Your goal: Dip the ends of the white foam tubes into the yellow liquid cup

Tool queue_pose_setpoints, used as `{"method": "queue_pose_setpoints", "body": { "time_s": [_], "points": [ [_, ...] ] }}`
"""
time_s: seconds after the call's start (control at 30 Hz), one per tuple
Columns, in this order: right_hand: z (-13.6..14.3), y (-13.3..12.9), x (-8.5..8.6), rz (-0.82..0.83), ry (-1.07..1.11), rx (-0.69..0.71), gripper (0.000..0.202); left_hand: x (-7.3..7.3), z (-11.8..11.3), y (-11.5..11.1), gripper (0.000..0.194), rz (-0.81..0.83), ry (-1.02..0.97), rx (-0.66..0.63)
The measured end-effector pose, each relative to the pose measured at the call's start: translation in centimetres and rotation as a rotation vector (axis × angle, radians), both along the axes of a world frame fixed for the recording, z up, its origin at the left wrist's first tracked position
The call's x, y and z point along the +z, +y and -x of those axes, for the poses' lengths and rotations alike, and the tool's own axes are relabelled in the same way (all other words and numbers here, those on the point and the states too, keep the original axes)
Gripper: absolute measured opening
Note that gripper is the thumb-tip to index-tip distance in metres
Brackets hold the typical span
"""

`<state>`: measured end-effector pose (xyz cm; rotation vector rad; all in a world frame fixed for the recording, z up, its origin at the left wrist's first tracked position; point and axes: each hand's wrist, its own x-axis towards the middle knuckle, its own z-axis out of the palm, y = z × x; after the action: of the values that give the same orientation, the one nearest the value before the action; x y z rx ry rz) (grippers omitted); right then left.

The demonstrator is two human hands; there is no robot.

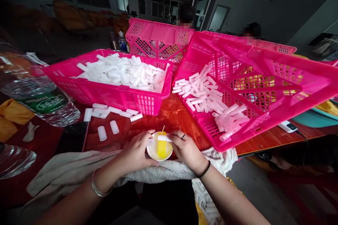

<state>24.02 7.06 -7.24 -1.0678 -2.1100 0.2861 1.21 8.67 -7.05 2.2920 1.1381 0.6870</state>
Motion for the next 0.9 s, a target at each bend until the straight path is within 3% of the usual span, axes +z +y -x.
{"method": "queue_pose_setpoints", "body": {
  "time_s": [0.17,0.27,0.33,0.5,0.67,0.83,0.9],
  "points": [
    [-0.3,0.1,0.0,0.126,0.066,0.072,0.016,0.1,0.2,0.2,0.098,-0.005,-0.024,0.002],
    [-0.3,0.0,0.5,0.321,0.178,0.031,0.024,0.1,0.4,0.1,0.094,0.0,-0.032,0.009],
    [-0.2,-0.2,0.8,0.367,0.17,-0.003,0.025,0.1,0.4,0.1,0.09,0.001,-0.036,0.009],
    [-0.1,-0.7,1.1,0.189,0.065,0.073,0.015,0.2,0.4,0.1,0.088,0.012,-0.045,0.022],
    [-0.4,-1.0,1.0,0.401,0.193,0.026,0.025,0.0,0.4,0.1,0.087,0.018,-0.047,0.008],
    [-0.1,-1.5,0.9,0.189,0.094,0.015,0.013,-0.5,0.4,0.2,0.087,-0.025,-0.075,-0.008],
    [0.1,-1.8,0.9,0.236,0.147,0.037,0.014,-0.5,0.5,0.2,0.087,-0.025,-0.073,-0.003]
  ]
}}
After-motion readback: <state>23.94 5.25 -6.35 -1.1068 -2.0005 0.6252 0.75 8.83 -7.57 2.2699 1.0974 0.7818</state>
